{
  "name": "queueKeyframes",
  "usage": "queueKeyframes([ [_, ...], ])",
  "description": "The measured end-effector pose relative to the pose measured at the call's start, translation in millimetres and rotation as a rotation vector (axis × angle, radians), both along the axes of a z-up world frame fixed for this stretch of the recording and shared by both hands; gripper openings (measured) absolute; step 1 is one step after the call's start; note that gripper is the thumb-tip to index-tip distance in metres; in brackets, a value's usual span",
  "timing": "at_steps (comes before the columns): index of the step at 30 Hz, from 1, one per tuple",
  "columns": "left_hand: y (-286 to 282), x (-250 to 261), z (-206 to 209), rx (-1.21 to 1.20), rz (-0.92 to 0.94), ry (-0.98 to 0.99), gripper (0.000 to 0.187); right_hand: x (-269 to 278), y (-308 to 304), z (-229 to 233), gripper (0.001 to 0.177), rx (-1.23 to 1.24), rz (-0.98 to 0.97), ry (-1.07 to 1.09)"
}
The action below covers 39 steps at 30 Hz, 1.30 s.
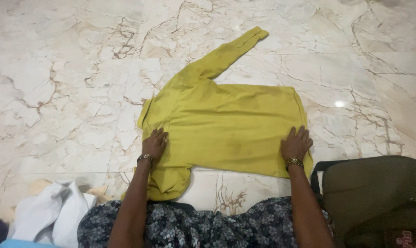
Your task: The person folds a yellow long-sleeved shirt on the floor by smoothing out the fabric, folding in the sleeves, and then folding the body of the shirt into a compact rectangle.
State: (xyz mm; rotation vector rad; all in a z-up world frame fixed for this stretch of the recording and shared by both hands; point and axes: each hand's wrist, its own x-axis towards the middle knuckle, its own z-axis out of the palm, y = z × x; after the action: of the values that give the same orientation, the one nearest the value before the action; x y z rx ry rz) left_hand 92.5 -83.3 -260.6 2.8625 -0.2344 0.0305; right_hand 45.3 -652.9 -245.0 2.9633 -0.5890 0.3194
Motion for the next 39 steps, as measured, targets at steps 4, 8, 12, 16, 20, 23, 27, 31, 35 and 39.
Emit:
queueKeyframes([
  [4, 13, -18, 79, -0.235, 0.268, -0.04, 0.036, -41, 59, 27, 0.049, 0.048, 0.401, -0.176],
  [8, 29, -81, 151, -0.221, 0.229, -0.339, 0.029, -90, 168, 23, 0.017, 0.223, 0.911, -0.212],
  [12, 41, -134, 138, -0.846, 0.457, -0.329, 0.027, -138, 306, 28, 0.016, 0.672, 1.275, -0.062],
  [16, 66, -134, 94, -1.249, 0.552, -0.403, 0.025, -141, 420, 33, 0.032, 1.089, 1.298, 0.039],
  [20, 80, -118, 67, -1.417, 0.701, -0.55, 0.023, -123, 485, 6, 0.044, 0.838, 1.149, 0.53],
  [23, 80, -113, 70, -1.451, 0.798, -0.537, 0.023, -118, 492, 4, 0.03, 0.586, 1.194, 0.544],
  [27, 83, -122, 93, -1.406, 0.735, -0.866, 0.025, -93, 475, 71, 0.022, 0.558, 1.175, 0.519],
  [31, 107, -122, 98, -1.473, 0.781, -1.057, 0.024, -67, 425, 178, 0.016, 1.019, 1.21, 0.225],
  [35, 110, -103, 73, -1.671, 0.949, -0.624, 0.029, -52, 367, 272, 0.013, 1.413, 1.33, 0.123],
  [39, 95, -83, 54, -1.47, 0.89, 0.066, 0.04, -59, 349, 294, 0.008, 1.187, 1.423, 0.174],
])
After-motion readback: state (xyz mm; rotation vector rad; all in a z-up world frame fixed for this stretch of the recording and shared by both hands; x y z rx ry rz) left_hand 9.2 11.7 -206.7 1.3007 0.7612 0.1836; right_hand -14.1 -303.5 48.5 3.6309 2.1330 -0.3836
